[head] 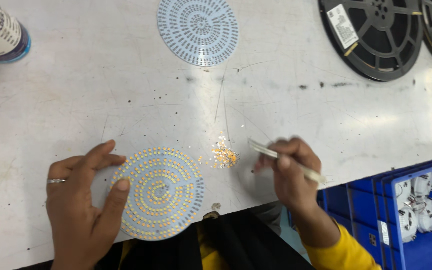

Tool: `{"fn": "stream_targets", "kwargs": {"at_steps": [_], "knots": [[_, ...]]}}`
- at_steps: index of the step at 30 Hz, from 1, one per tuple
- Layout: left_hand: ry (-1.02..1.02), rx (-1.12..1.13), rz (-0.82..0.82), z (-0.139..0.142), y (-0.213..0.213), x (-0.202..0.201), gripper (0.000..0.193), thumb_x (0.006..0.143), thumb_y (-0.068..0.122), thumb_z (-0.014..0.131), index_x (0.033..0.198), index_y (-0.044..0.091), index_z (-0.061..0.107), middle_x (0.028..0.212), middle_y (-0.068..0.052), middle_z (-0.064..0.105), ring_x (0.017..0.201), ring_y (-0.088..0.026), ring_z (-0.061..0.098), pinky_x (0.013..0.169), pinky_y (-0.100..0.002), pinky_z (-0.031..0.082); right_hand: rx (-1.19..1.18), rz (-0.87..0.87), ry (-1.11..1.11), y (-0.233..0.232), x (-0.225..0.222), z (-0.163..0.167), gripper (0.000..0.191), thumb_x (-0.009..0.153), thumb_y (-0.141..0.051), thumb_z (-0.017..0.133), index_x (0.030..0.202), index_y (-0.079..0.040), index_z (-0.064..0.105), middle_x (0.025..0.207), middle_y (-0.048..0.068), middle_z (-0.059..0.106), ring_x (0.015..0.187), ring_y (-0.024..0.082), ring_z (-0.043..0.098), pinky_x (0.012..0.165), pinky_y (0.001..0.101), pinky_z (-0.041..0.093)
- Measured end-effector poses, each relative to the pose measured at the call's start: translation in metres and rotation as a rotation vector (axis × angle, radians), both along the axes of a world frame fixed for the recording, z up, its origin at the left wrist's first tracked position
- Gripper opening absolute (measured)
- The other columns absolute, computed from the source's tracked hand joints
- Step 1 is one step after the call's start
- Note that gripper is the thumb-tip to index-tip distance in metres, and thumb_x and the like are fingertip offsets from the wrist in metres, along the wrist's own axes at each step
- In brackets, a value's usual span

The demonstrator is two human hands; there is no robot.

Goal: The person uses tweezers to pick up small yellow and white LED components from a pile on the table and places them into empty slots on a circular LED board. The person rotates the board as needed to reach different sections while continuing to place components one by one.

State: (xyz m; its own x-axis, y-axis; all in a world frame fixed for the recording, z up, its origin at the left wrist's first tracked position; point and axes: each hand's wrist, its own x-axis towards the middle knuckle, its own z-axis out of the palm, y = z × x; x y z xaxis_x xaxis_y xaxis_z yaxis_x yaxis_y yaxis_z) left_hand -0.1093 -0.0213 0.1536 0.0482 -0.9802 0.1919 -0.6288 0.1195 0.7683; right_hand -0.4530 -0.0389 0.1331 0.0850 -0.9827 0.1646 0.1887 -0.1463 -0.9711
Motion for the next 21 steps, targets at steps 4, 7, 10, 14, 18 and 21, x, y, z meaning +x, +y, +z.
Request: {"fn": "stream_targets", "kwargs": {"at_steps": [4,7,10,14,18,21], "knots": [[0.011,0.004,-0.008,0.000,0.003,-0.002,0.052,0.095,0.033,0.066,0.138,0.004,0.060,0.112,-0.005,0.075,0.118,-0.023,0.055,0.111,-0.040,0.036,0.090,0.050,0.530,0.036,-0.008,0.002,0.015,0.094,-0.011,0.074,0.099,0.002,0.068,0.087,0.012,0.073,0.073,0.015,0.069,0.064,0.0292,0.056],[-0.003,0.005,-0.029,0.000,0.002,-0.003,0.053,0.094,0.033,0.066,0.138,0.004,0.060,0.112,-0.004,0.076,0.118,-0.024,0.054,0.112,-0.042,0.032,-0.124,0.066,0.850,0.048,-0.002,0.006,0.017,0.084,-0.010,0.077,0.095,0.001,0.070,0.084,0.010,0.073,0.064,0.012,0.068,0.055,0.0249,0.051],[0.005,0.019,-0.032,0.001,0.001,-0.009,0.053,0.094,0.034,0.065,0.137,0.004,0.060,0.112,-0.004,0.076,0.117,-0.023,0.055,0.113,-0.041,0.030,-0.214,0.137,0.907,0.038,0.002,0.011,0.017,0.084,-0.011,0.076,0.094,0.001,0.069,0.085,0.011,0.073,0.064,0.011,0.068,0.054,0.0225,0.050],[0.024,0.025,-0.040,0.002,-0.003,-0.008,0.053,0.093,0.034,0.065,0.137,0.004,0.060,0.111,-0.003,0.076,0.118,-0.022,0.054,0.113,-0.041,0.030,-0.028,-0.003,0.792,0.015,0.005,0.014,0.011,0.090,-0.009,0.073,0.094,0.000,0.070,0.080,0.009,0.071,0.065,0.012,0.065,0.057,0.0218,0.050],[0.036,0.031,-0.041,0.000,-0.005,-0.005,0.051,0.094,0.033,0.065,0.136,0.005,0.062,0.109,-0.002,0.077,0.114,-0.022,0.055,0.112,-0.041,0.032,0.114,-0.170,0.922,-0.002,0.007,0.008,0.015,0.088,-0.009,0.075,0.098,0.002,0.072,0.072,0.009,0.068,0.057,0.013,0.056,0.051,0.0245,0.043],[0.053,0.020,-0.041,-0.002,-0.003,-0.004,0.050,0.095,0.034,0.065,0.136,0.005,0.062,0.110,-0.002,0.077,0.113,-0.021,0.056,0.111,-0.040,0.033,-0.097,0.003,0.964,0.001,0.004,0.008,0.015,0.086,-0.010,0.076,0.094,0.001,0.071,0.077,0.007,0.069,0.061,0.010,0.061,0.056,0.0222,0.047]]}}
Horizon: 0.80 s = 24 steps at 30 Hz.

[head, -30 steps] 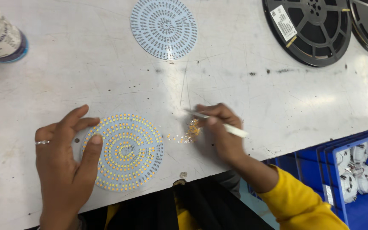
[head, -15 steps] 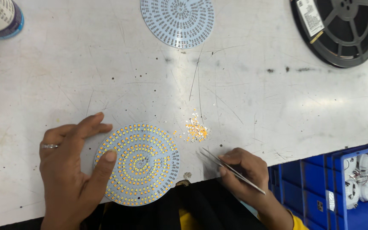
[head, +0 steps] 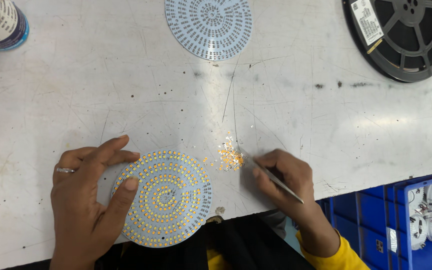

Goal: The person uses tweezers to pick up small yellow and white LED components from a pile on the table and places them into empty slots on a circular LED board. The person rotates the board as needed to reach different sections while continuing to place components one by one.

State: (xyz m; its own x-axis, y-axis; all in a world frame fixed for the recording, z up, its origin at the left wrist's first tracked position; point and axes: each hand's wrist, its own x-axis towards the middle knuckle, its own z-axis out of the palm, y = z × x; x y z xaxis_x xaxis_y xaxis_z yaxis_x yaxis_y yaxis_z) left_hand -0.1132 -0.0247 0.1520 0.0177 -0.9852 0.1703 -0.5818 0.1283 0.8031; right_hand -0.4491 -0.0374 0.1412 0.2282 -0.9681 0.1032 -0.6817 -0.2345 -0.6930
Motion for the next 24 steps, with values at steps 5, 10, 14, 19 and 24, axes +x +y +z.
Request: {"fn": "stream_targets", "kwargs": {"at_steps": [5,10,14,19,24], "knots": [[0.003,0.004,0.010,-0.001,0.001,0.000,0.049,0.095,0.034,0.067,0.135,0.005,0.063,0.109,-0.002,0.077,0.113,-0.021,0.056,0.112,-0.040,0.033,0.044,0.060,-0.182,0.013,-0.004,0.000,0.011,0.085,-0.010,0.076,0.089,0.000,0.072,0.072,0.006,0.070,0.055,0.011,0.062,0.050,0.0232,0.045],[0.005,0.001,-0.001,0.001,-0.001,0.001,0.047,0.096,0.032,0.066,0.134,0.004,0.064,0.110,-0.003,0.077,0.113,-0.020,0.057,0.110,-0.038,0.033,-0.045,0.121,-0.138,0.020,0.004,-0.007,0.012,0.084,-0.009,0.076,0.086,0.000,0.068,0.074,0.008,0.070,0.060,0.012,0.068,0.053,0.0237,0.050],[0.000,0.019,0.005,0.001,0.000,0.001,0.045,0.097,0.031,0.066,0.134,0.004,0.064,0.109,-0.003,0.078,0.111,-0.019,0.058,0.109,-0.038,0.034,-0.118,0.119,-0.068,0.023,0.007,-0.005,0.013,0.081,-0.009,0.077,0.084,-0.001,0.067,0.072,0.009,0.069,0.058,0.014,0.067,0.052,0.0242,0.050],[-0.001,0.016,0.012,0.000,0.001,0.001,0.044,0.099,0.030,0.065,0.134,0.004,0.064,0.110,-0.003,0.078,0.112,-0.019,0.059,0.109,-0.038,0.034,-0.115,0.117,-0.053,0.025,0.011,0.000,0.016,0.080,-0.010,0.078,0.086,-0.001,0.066,0.075,0.009,0.070,0.059,0.015,0.067,0.053,0.0249,0.050],[-0.010,0.004,0.009,0.000,0.001,0.001,0.044,0.099,0.030,0.066,0.134,0.004,0.064,0.110,-0.003,0.078,0.114,-0.020,0.058,0.110,-0.037,0.035,-0.085,0.204,-0.049,0.021,0.012,0.003,0.019,0.076,-0.009,0.081,0.089,-0.001,0.070,0.069,0.008,0.067,0.057,0.016,0.065,0.050,0.0269,0.047]]}}
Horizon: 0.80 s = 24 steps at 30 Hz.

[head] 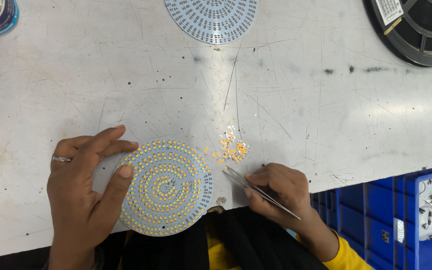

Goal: The person uses tweezers to pick up small yellow and white LED components from a pile on the table and places them into empty slots on a circular LED board. The person rotates the board as needed to reach different sections while continuing to place components one by one.

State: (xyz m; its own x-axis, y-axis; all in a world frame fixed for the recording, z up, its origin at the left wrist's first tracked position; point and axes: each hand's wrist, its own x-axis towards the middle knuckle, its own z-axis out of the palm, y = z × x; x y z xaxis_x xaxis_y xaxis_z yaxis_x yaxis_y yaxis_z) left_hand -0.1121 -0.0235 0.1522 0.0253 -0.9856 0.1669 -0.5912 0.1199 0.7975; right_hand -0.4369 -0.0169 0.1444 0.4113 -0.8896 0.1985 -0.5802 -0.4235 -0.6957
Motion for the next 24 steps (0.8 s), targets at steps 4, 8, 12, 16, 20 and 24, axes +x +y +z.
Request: {"fn": "stream_targets", "kwargs": {"at_steps": [4,8,12,16,20,24], "knots": [[-0.005,-0.003,-0.005,0.0005,-0.0004,0.0007,0.043,0.100,0.030,0.066,0.134,0.004,0.064,0.110,-0.004,0.078,0.112,-0.018,0.059,0.109,-0.036,0.035,-0.003,0.002,-0.040,-0.0013,0.0000,0.0010,0.018,0.076,-0.008,0.080,0.089,-0.003,0.068,0.069,0.006,0.066,0.059,0.016,0.066,0.053,0.0261,0.048],[0.000,-0.004,-0.012,0.0016,-0.0010,0.0005,0.043,0.100,0.030,0.067,0.134,0.003,0.064,0.108,-0.003,0.078,0.110,-0.018,0.058,0.109,-0.035,0.035,-0.017,0.013,-0.038,-0.0009,-0.0002,-0.0002,0.018,0.077,-0.008,0.080,0.089,-0.002,0.068,0.071,0.007,0.068,0.060,0.016,0.067,0.054,0.0258,0.049],[-0.004,-0.013,-0.014,0.0022,-0.0011,0.0004,0.043,0.100,0.030,0.067,0.134,0.004,0.064,0.108,-0.003,0.078,0.111,-0.018,0.057,0.109,-0.035,0.035,-0.020,0.008,-0.033,-0.0006,-0.0016,-0.0020,0.019,0.077,-0.009,0.081,0.089,-0.002,0.068,0.073,0.008,0.069,0.060,0.016,0.067,0.053,0.0258,0.049],[-0.001,-0.008,-0.013,0.0012,-0.0015,0.0008,0.043,0.100,0.031,0.066,0.134,0.004,0.065,0.108,-0.003,0.078,0.111,-0.017,0.057,0.109,-0.035,0.035,-0.025,0.017,-0.037,0.0003,-0.0035,-0.0048,0.017,0.079,-0.009,0.080,0.089,-0.003,0.068,0.077,0.009,0.071,0.062,0.016,0.069,0.054,0.0252,0.050],[-0.003,-0.014,-0.012,-0.0004,-0.0012,0.0009,0.043,0.101,0.032,0.066,0.134,0.004,0.065,0.107,-0.002,0.078,0.112,-0.018,0.057,0.109,-0.036,0.035,-0.023,-0.017,-0.038,0.0028,-0.0060,-0.0050,0.016,0.079,-0.008,0.080,0.088,-0.003,0.067,0.075,0.009,0.070,0.060,0.015,0.068,0.053,0.0254,0.049],[-0.003,-0.011,-0.011,-0.0018,-0.0011,0.0016,0.043,0.101,0.032,0.066,0.133,0.004,0.066,0.108,-0.002,0.078,0.112,-0.017,0.056,0.108,-0.035,0.035,-0.039,-0.035,-0.017,0.0036,-0.0050,-0.0055,0.017,0.076,-0.009,0.080,0.086,-0.003,0.068,0.074,0.009,0.071,0.058,0.015,0.068,0.051,0.0248,0.049]]}}
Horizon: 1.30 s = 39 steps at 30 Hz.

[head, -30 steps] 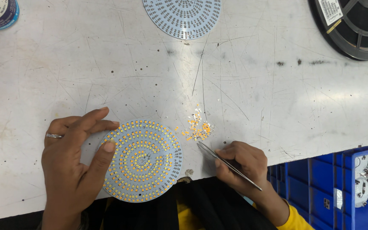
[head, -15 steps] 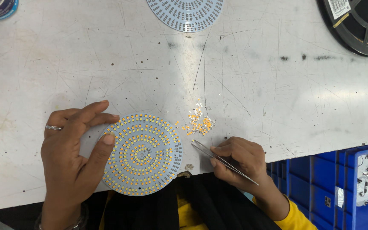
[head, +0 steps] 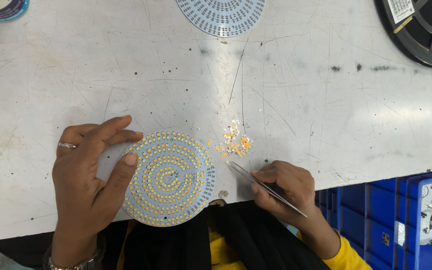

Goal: The person uses tweezers to pick up small yellow and white LED components from a pile on the table and places them into empty slots on a circular LED board. The person rotates the board as needed to reach different sections while continuing to place components one by one.

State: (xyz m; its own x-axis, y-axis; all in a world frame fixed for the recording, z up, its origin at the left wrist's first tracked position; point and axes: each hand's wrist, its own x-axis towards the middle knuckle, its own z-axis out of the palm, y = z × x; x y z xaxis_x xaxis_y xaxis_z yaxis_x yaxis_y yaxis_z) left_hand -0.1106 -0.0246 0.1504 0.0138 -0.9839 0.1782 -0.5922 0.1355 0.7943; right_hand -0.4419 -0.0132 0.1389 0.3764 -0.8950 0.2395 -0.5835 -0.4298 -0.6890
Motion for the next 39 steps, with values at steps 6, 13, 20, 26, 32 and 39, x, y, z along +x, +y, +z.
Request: {"fn": "stream_targets", "kwargs": {"at_steps": [6,13,20,26,32,39], "knots": [[0.010,0.002,-0.001,-0.0019,0.0002,0.0009,0.041,0.100,0.031,0.067,0.132,0.005,0.066,0.107,-0.001,0.078,0.109,-0.016,0.056,0.107,-0.035,0.035,0.003,0.054,-0.021,-0.0018,0.0027,-0.0010,0.017,0.081,-0.009,0.081,0.091,-0.003,0.069,0.080,0.009,0.073,0.064,0.015,0.071,0.055,0.0241,0.051],[0.010,-0.005,-0.003,-0.0018,0.0000,0.0012,0.039,0.101,0.030,0.067,0.131,0.006,0.067,0.108,-0.001,0.078,0.108,-0.015,0.057,0.107,-0.035,0.034,-0.014,-0.003,0.000,-0.0005,0.0027,0.0014,0.019,0.080,-0.011,0.081,0.089,-0.001,0.068,0.079,0.010,0.071,0.063,0.016,0.069,0.056,0.0251,0.051],[0.008,-0.004,-0.005,-0.0012,0.0002,0.0011,0.038,0.101,0.029,0.068,0.131,0.006,0.067,0.108,-0.001,0.078,0.108,-0.016,0.057,0.107,-0.035,0.035,-0.008,0.009,0.013,-0.0017,0.0033,0.0035,0.017,0.077,-0.011,0.080,0.086,-0.002,0.069,0.072,0.008,0.069,0.058,0.015,0.067,0.052,0.0253,0.049],[0.005,-0.019,-0.013,-0.0029,-0.0007,0.0016,0.038,0.100,0.029,0.068,0.130,0.005,0.067,0.109,-0.001,0.078,0.105,-0.015,0.059,0.105,-0.034,0.036,-0.006,0.024,-0.012,-0.0034,0.0025,0.0053,0.017,0.080,-0.010,0.079,0.091,-0.002,0.068,0.078,0.009,0.070,0.063,0.015,0.068,0.056,0.0246,0.050],[-0.005,-0.017,-0.017,-0.0037,-0.0003,0.0025,0.040,0.101,0.031,0.067,0.131,0.005,0.067,0.108,-0.001,0.078,0.106,-0.015,0.059,0.106,-0.035,0.036,0.058,0.034,-0.009,-0.0043,-0.0012,0.0067,0.016,0.076,-0.011,0.081,0.086,-0.002,0.071,0.068,0.007,0.068,0.057,0.014,0.067,0.051,0.0251,0.048],[-0.002,-0.014,-0.019,-0.0037,-0.0001,0.0033,0.041,0.101,0.032,0.067,0.131,0.005,0.067,0.109,-0.001,0.078,0.107,-0.015,0.059,0.107,-0.036,0.036,0.099,0.044,-0.007,-0.0060,-0.0026,0.0065,0.019,0.079,-0.012,0.082,0.091,-0.002,0.071,0.081,0.010,0.075,0.064,0.014,0.073,0.056,0.0233,0.053]]}}
